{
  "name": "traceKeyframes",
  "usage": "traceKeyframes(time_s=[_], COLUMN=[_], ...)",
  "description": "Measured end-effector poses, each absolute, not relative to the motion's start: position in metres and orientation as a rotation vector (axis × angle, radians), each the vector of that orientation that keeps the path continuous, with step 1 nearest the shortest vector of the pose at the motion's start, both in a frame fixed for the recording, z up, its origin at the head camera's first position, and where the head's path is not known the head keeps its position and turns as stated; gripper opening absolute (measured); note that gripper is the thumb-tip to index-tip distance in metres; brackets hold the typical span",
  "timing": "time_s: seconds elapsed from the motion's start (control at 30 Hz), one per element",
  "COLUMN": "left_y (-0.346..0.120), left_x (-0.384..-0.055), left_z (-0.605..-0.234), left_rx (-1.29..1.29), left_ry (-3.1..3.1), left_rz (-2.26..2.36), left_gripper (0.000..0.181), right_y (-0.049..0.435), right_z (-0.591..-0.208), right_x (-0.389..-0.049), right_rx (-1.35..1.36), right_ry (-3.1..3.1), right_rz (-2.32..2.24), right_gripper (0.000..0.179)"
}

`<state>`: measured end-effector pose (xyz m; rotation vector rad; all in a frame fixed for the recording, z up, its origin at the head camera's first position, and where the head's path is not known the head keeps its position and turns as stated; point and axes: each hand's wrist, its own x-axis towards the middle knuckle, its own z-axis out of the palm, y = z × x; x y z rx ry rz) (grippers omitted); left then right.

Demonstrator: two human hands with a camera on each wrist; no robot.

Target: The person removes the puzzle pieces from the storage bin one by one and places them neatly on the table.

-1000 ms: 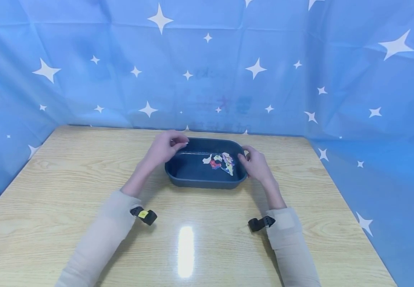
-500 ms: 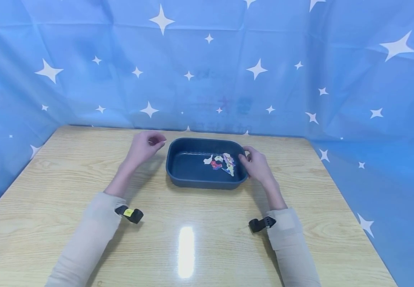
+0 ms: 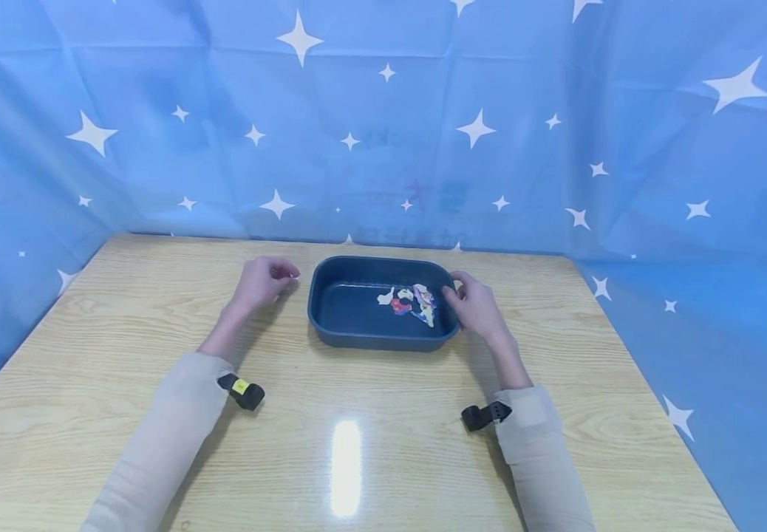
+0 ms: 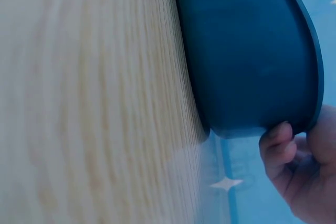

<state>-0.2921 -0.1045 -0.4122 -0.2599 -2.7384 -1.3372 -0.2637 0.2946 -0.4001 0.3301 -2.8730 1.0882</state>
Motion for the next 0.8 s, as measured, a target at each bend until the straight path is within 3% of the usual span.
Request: traceKeyframes(time_s=[0.8], left_y=[-0.1081], left_x=[-0.2922], left_z=[-0.4087], left_rx=[-0.241], left_ry=[-2.819], left_rz=[-1.309], left_gripper=[0.017], right_y=[0.2931], right_z=[-0.3983], right_x=[-0.2623], right_rx=[0.313], right_ry=[-2.875], right_rz=[1.075], right_gripper=[0.041])
